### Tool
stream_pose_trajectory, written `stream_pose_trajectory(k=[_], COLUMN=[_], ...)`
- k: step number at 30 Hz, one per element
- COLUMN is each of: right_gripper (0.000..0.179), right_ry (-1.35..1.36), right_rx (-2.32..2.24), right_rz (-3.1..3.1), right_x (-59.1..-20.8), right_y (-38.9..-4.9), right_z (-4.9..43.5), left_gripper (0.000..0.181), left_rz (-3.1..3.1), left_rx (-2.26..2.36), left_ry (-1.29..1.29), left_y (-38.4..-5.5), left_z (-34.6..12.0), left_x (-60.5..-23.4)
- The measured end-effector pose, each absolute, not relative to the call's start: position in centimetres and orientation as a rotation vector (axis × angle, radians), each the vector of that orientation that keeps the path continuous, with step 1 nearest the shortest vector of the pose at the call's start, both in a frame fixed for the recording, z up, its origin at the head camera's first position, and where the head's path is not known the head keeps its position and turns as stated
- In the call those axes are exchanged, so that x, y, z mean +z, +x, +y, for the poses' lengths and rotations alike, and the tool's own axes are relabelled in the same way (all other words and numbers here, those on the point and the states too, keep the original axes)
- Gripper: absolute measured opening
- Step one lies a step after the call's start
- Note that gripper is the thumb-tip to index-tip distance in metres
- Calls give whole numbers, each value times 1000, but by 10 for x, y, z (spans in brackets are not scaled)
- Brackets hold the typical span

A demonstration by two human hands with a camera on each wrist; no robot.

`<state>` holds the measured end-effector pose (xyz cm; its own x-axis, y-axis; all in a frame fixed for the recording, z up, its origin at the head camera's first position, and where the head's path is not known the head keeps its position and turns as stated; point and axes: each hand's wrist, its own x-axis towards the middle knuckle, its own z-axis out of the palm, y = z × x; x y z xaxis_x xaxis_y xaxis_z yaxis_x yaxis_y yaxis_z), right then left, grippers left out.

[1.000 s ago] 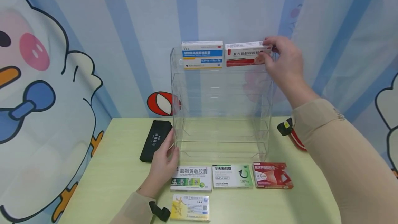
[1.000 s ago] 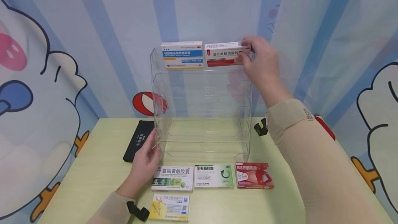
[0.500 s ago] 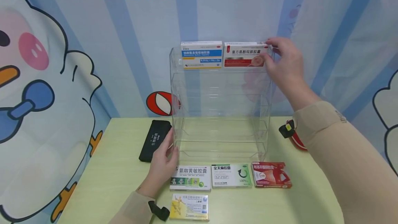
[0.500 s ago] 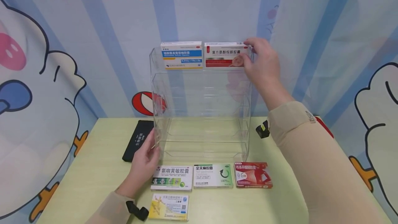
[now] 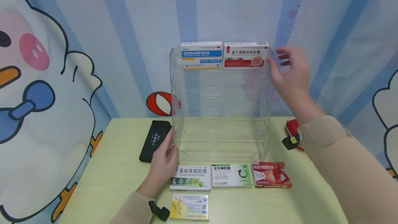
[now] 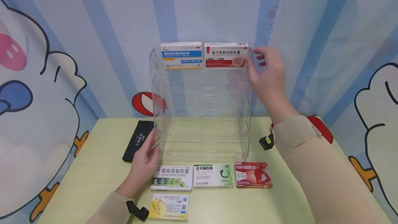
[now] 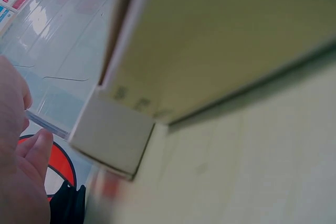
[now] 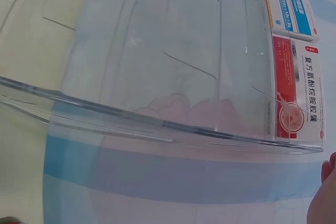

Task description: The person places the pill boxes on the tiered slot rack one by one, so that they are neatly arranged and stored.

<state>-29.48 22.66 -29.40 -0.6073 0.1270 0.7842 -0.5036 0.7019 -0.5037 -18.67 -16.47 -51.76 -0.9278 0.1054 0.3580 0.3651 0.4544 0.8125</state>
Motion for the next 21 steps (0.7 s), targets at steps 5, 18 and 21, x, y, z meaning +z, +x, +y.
stream_pose_trajectory(k=[5, 18, 21], right_gripper=[34, 41, 44], right_ry=[335, 463, 491], right_rx=[924, 894, 918], right_rz=[-2003, -2082, -2083], right_x=[-311, -365, -374], right_y=[-286, -258, -250], right_z=[231, 227, 225], left_gripper=[74, 77, 77], left_rz=[-2444, -2438, -2436], left_rx=[-1463, -1433, -1425], left_ry=[-407, -413, -411], left_y=[-187, -186, -187], left_z=[-165, -164, -164], left_x=[-518, -520, -520])
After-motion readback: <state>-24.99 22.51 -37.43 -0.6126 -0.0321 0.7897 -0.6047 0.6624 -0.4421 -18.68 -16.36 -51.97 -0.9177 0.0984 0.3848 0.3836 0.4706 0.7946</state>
